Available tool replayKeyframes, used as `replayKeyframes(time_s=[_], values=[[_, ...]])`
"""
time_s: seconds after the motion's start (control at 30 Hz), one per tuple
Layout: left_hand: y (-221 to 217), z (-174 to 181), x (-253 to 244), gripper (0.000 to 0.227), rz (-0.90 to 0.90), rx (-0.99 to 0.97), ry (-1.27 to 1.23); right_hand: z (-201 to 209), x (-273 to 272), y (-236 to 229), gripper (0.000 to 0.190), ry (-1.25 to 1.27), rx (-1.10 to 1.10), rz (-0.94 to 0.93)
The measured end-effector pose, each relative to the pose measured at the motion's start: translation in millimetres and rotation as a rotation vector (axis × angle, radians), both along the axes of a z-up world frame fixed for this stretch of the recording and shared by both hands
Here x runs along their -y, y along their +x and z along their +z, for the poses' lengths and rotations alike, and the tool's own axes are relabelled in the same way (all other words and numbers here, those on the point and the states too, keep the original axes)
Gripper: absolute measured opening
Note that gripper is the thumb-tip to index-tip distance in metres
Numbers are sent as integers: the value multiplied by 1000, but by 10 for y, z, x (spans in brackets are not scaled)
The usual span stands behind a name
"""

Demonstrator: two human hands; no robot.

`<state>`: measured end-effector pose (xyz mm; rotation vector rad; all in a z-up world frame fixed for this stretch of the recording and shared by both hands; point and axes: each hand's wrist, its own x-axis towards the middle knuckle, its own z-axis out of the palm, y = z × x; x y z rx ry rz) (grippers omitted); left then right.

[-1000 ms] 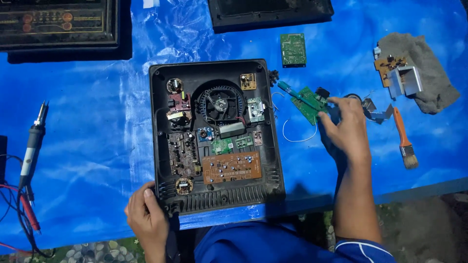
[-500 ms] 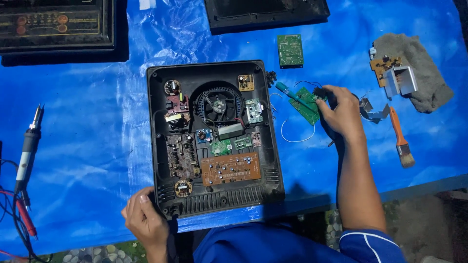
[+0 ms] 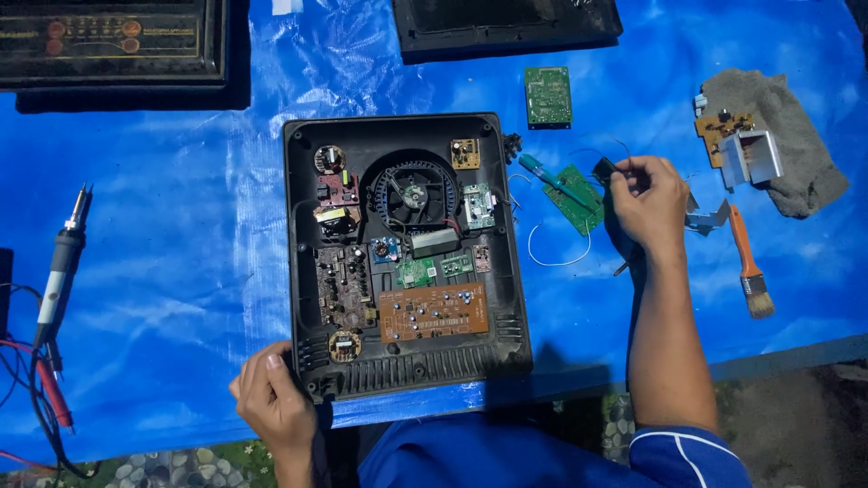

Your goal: Placing and aligning multiple small circuit boards into the internal chassis of an induction cooker.

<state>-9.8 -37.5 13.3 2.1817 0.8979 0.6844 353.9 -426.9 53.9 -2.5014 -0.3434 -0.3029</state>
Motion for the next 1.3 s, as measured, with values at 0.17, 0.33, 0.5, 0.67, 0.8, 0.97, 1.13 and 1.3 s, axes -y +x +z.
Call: replayKeyframes(time_s=[0.17, 0.33, 0.5, 0.67, 0.8, 0.97, 1.13, 1.3], values=[[-14, -43, -9, 43, -2, 12, 2, -47, 59, 56, 17, 5, -61, -35], [-26, -69, -5, 43, 6, 3, 10, 51, 26, 40, 30, 88, -134, -34], [-30, -100, -9, 43, 10, 5, 4, 47, 99, 65, 22, 23, -111, -63], [-30, -84, -10, 41, -1, 11, 19, -48, 185, 115, 20, -32, 23, 9], [-14, -55, -1, 41, 9, 7, 8, -80, 165, 159, 21, -103, 79, 1], [-13, -31, -1, 42, 5, -2, 11, -89, 122, 190, 25, -120, 84, 106], [-24, -44, 0, 42, 7, -21, 14, -89, 110, 239, 40, -177, -67, 95], [-43, -134, -34, 40, 3, -11, 26, -122, 21, 262, 39, -121, -10, 76]])
